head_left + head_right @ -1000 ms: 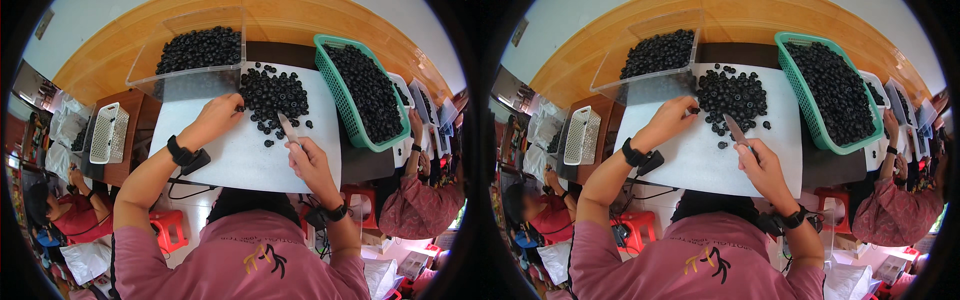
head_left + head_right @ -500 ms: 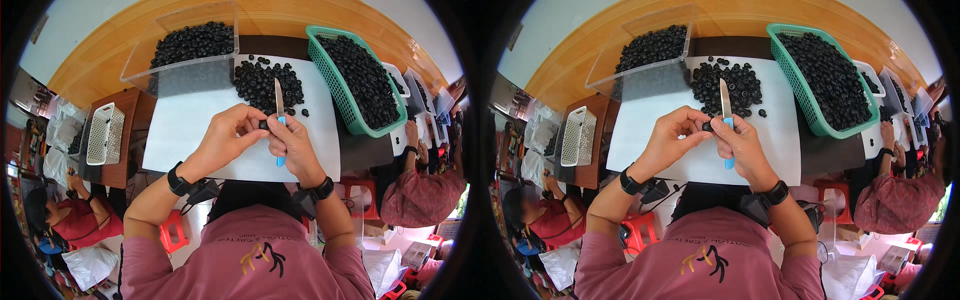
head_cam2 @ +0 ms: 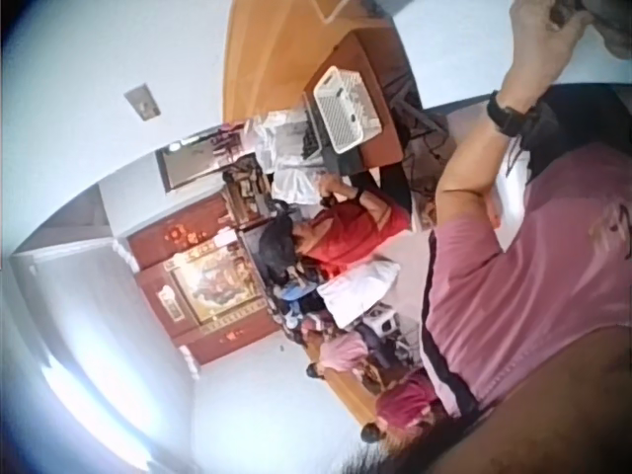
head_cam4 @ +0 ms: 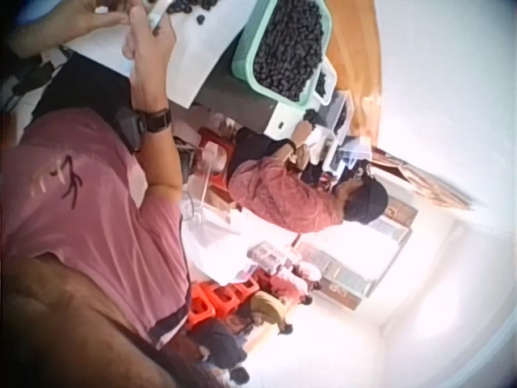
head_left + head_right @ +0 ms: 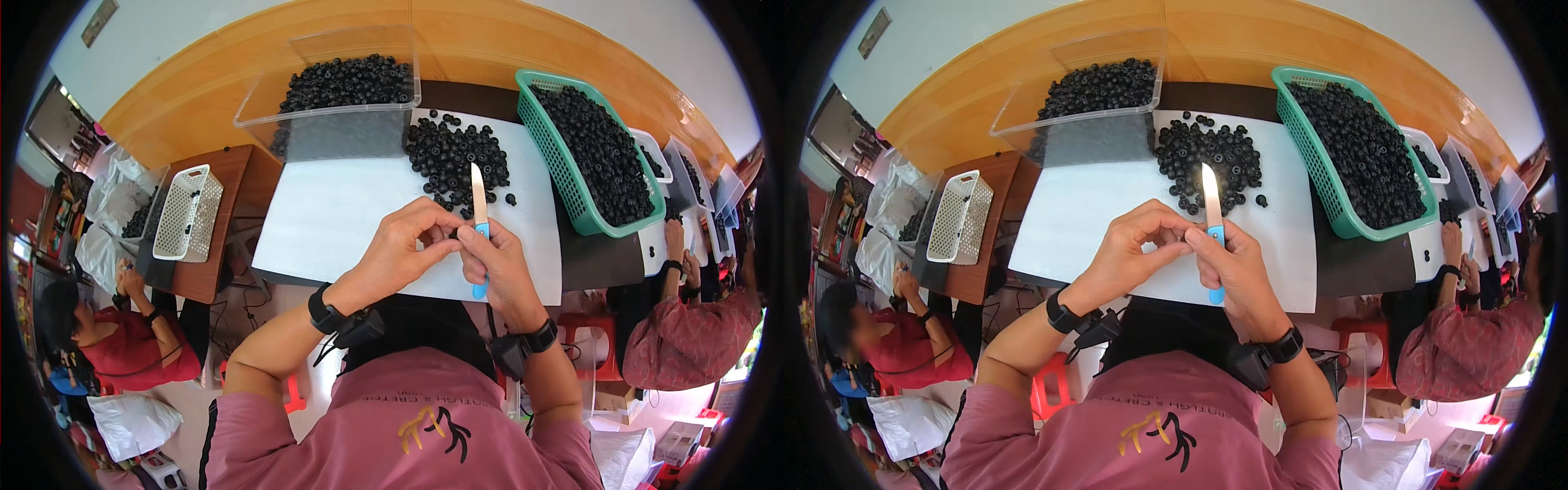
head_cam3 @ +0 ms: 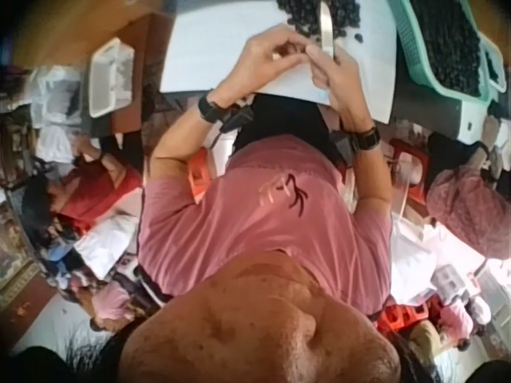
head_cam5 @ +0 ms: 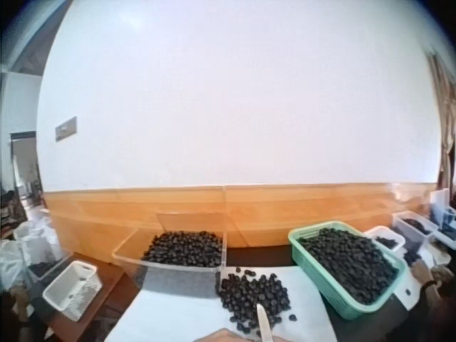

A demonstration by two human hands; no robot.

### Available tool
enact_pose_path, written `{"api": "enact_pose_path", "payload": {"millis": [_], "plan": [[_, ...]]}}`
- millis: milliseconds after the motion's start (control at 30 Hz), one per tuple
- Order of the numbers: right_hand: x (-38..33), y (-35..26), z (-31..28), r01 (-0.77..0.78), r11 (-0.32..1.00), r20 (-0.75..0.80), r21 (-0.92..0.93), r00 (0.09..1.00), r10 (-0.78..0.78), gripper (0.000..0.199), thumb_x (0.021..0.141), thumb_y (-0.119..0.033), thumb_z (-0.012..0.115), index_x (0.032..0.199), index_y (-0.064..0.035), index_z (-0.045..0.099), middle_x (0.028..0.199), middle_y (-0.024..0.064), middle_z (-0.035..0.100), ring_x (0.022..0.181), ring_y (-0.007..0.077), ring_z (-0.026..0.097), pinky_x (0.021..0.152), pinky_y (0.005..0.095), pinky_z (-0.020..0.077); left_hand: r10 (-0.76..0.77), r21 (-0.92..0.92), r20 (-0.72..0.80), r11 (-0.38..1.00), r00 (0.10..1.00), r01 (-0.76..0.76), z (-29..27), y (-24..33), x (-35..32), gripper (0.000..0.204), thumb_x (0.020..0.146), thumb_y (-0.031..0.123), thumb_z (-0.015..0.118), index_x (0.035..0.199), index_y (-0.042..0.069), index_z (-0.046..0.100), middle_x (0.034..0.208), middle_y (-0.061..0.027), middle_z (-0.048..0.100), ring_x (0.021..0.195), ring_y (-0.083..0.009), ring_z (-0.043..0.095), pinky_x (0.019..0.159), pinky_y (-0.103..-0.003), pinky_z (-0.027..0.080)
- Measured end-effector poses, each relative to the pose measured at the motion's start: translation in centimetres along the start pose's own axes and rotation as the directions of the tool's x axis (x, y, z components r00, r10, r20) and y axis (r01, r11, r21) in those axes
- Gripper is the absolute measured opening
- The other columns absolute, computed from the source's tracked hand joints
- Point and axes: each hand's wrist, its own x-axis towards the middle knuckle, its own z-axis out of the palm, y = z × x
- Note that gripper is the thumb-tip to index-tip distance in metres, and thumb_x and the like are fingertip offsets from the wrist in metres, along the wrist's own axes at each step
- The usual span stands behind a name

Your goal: The recorder trims excess material from small black components and sorts them into plastic containers at a workstation.

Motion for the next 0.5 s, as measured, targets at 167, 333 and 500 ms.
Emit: {"api": "enact_pose_path", "payload": {"millis": [167,333,500], "plan": [[-0.7,-0.6,0.2,-0.03,0.999,0.011,-0.03,0.999,0.031,0.019,0.089,-0.017,0.067,0.099,-0.0019,0.06,0.064,-0.0052,0.047,0.05,0.0023,0.038,0.044,0.0189,0.0271,0.026,0.01,0.002,1.0,1.0,-0.026,-0.1,0.3,-0.9,0.024,0.081,-0.003,0.069,0.105,0.003,0.067,0.095,-0.0049,0.059,0.078,-0.0108,0.057,0.066,-0.024,0.048],[-0.6,-1.1,0.5,-0.05,0.997,0.017,-0.052,0.999,0.051,0.017,0.089,-0.015,0.066,0.098,-0.0018,0.061,0.065,-0.0048,0.048,0.051,0.0023,0.039,0.045,0.0189,0.0275,-0.016,-0.138,-0.066,0.99,0.998,0.007,0.0,-0.1,-1.4,0.023,0.081,-0.001,0.071,0.103,0.002,0.066,0.095,-0.0041,0.058,0.076,-0.0092,0.055,0.066,-0.023,0.047],[0.4,-1.4,0.7,-0.054,0.997,0.048,-0.056,0.997,0.057,0.016,0.089,-0.015,0.067,0.097,-0.003,0.06,0.066,-0.0045,0.048,0.05,0.002,0.038,0.044,0.0191,0.0274,-0.049,-0.212,-0.137,0.977,0.989,0.019,0.1,-0.6,-1.4,0.022,0.081,0.0,0.071,0.103,0.001,0.066,0.096,-0.0049,0.059,0.077,-0.0088,0.055,0.067,-0.023,0.047]]}}
